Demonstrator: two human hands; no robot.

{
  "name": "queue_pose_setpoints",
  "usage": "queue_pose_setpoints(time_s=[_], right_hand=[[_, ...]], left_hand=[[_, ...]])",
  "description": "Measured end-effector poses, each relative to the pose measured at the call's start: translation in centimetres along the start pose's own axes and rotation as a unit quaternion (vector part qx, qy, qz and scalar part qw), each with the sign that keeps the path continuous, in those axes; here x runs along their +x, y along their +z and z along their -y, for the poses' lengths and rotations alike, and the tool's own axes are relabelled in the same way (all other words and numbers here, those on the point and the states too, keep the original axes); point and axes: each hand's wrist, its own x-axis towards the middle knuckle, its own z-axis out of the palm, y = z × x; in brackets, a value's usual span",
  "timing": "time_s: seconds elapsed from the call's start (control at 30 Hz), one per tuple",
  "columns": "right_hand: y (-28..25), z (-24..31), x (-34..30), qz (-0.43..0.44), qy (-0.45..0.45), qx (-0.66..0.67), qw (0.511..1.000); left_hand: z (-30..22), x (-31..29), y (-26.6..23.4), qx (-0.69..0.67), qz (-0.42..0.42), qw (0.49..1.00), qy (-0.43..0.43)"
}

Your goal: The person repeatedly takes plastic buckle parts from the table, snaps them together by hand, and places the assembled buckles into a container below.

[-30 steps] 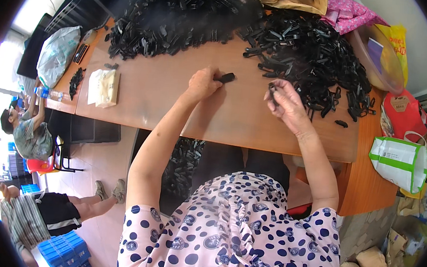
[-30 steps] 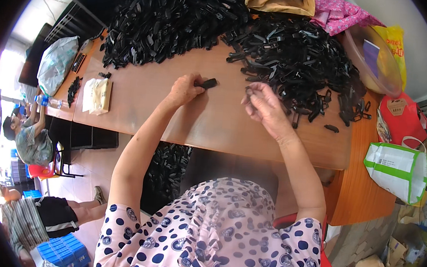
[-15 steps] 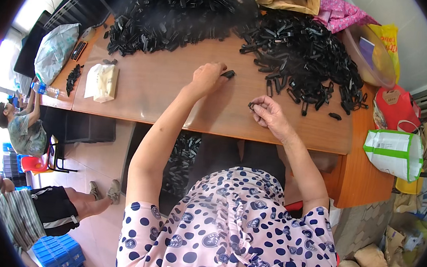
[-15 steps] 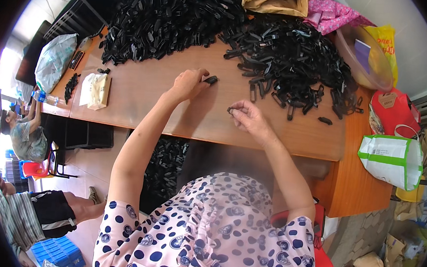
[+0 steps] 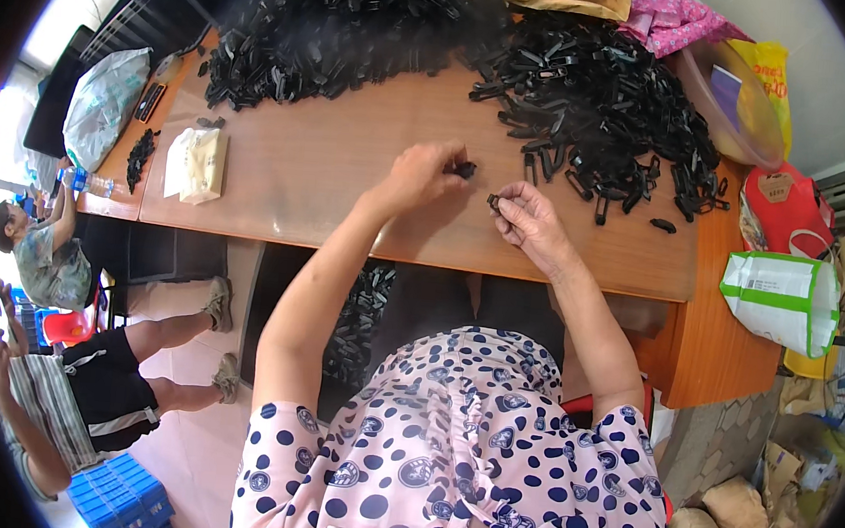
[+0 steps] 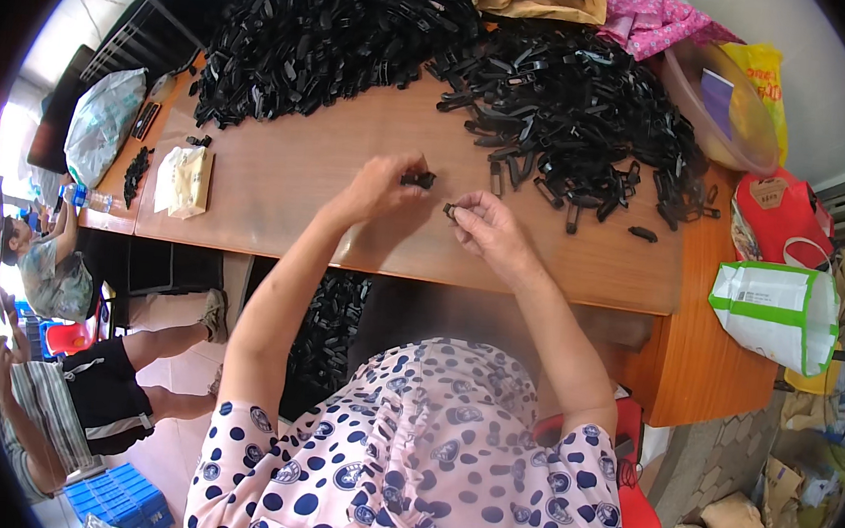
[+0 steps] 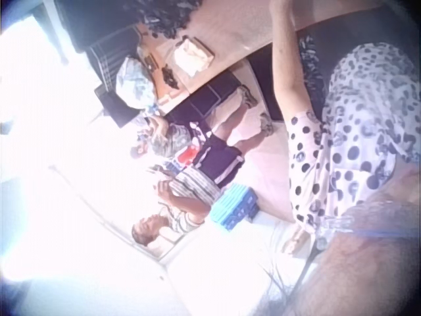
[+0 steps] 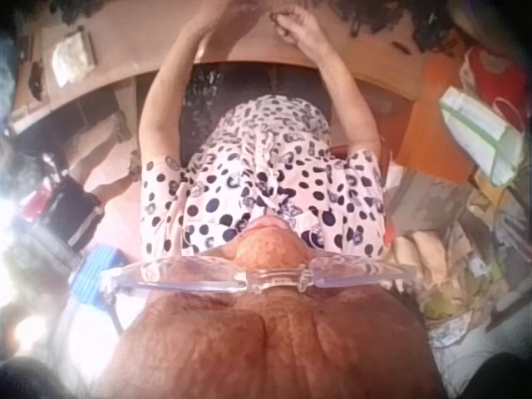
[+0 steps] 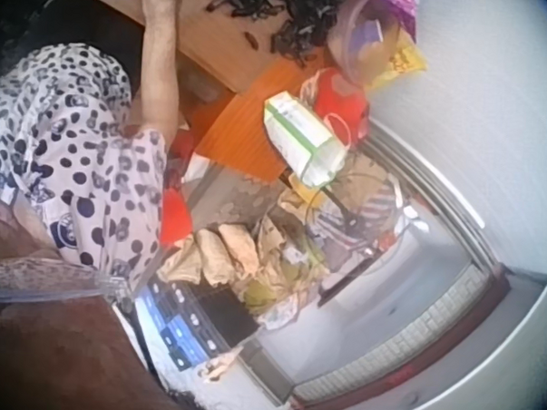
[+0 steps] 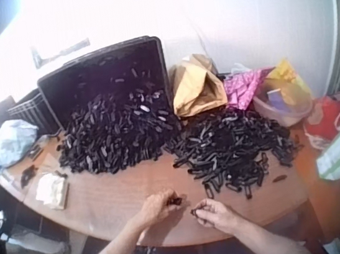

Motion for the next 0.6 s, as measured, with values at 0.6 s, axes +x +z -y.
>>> queue_pose_setpoints(time_s=[0.6], right_hand=[[2.8,1.4,-1.0,0.075,0.018,0.01,0.997]], left_hand=[[-4.0,-8.1,2.1,-0.154,-0.196,0.967,0.05]])
